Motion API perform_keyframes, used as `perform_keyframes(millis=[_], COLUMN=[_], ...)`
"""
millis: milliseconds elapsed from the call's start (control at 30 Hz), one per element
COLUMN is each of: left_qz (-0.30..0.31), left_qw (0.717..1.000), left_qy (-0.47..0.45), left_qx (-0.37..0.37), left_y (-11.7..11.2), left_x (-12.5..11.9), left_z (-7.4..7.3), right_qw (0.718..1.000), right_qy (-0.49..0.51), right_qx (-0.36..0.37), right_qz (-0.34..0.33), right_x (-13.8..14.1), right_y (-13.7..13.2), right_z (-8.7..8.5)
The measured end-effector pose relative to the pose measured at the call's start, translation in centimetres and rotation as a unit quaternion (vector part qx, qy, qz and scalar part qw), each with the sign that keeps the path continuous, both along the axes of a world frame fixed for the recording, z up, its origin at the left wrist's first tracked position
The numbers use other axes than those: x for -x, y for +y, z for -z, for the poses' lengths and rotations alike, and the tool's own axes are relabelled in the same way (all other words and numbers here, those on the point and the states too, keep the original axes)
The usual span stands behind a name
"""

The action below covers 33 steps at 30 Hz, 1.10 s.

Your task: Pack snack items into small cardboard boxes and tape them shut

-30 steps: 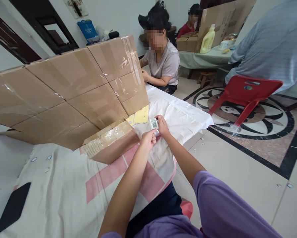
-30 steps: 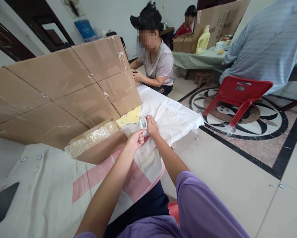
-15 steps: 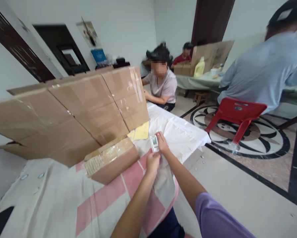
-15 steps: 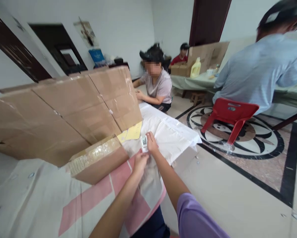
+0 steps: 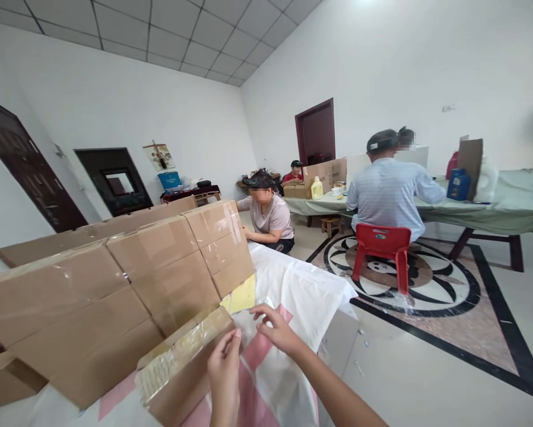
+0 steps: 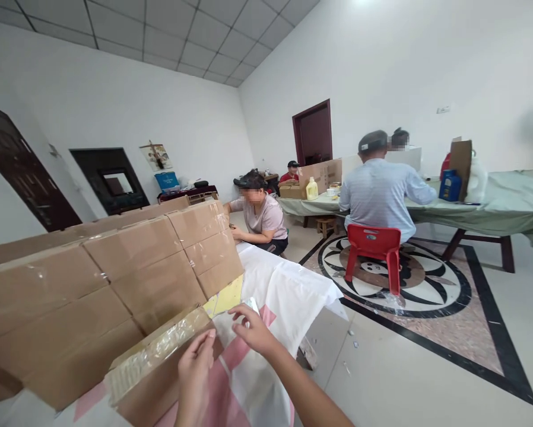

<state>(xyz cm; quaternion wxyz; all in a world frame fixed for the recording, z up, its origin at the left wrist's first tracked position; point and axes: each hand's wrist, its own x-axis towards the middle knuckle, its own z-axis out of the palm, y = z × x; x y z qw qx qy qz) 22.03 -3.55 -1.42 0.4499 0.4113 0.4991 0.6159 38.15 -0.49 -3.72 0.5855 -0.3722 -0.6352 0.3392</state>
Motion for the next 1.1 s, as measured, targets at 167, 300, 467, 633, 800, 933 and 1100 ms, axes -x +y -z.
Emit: perform_keyframes(millis=[167, 300, 467, 633, 800, 933, 1100], left_qz=[0.039, 0.029, 0.014, 0.006, 0.002, 0.015, -0.039], left_qw=[0.995, 0.994, 0.994, 0.995, 0.998, 0.998, 0.994], left_qy=[-0.091, -0.099, -0.109, -0.099, -0.071, -0.048, 0.009], left_qx=[0.016, 0.021, 0.012, 0.027, -0.002, -0.047, -0.104], left_y=[-0.9, -1.2, -1.7, -1.9, -1.9, -1.3, -1.2], left_x=[2.0, 4.1, 6.2, 7.0, 7.5, 7.6, 9.4], left_z=[-1.5, -0.7, -0.1, -0.9, -1.8, -1.8, -2.5], right_qw=[0.997, 0.999, 1.0, 1.0, 0.999, 0.997, 0.993], right_qy=[-0.014, 0.006, 0.018, 0.023, 0.021, 0.03, -0.007], right_qx=[0.02, 0.012, -0.005, 0.01, 0.028, 0.073, 0.12], right_qz=[-0.069, -0.035, -0.02, 0.009, -0.004, -0.014, -0.018], right_x=[4.8, 7.6, 10.0, 11.6, 11.9, 12.3, 13.5], right_y=[-2.7, -3.1, -3.2, -3.3, -4.1, -4.3, -4.4], right_z=[-1.5, -1.4, -1.7, -2.3, -3.0, -3.9, -5.2])
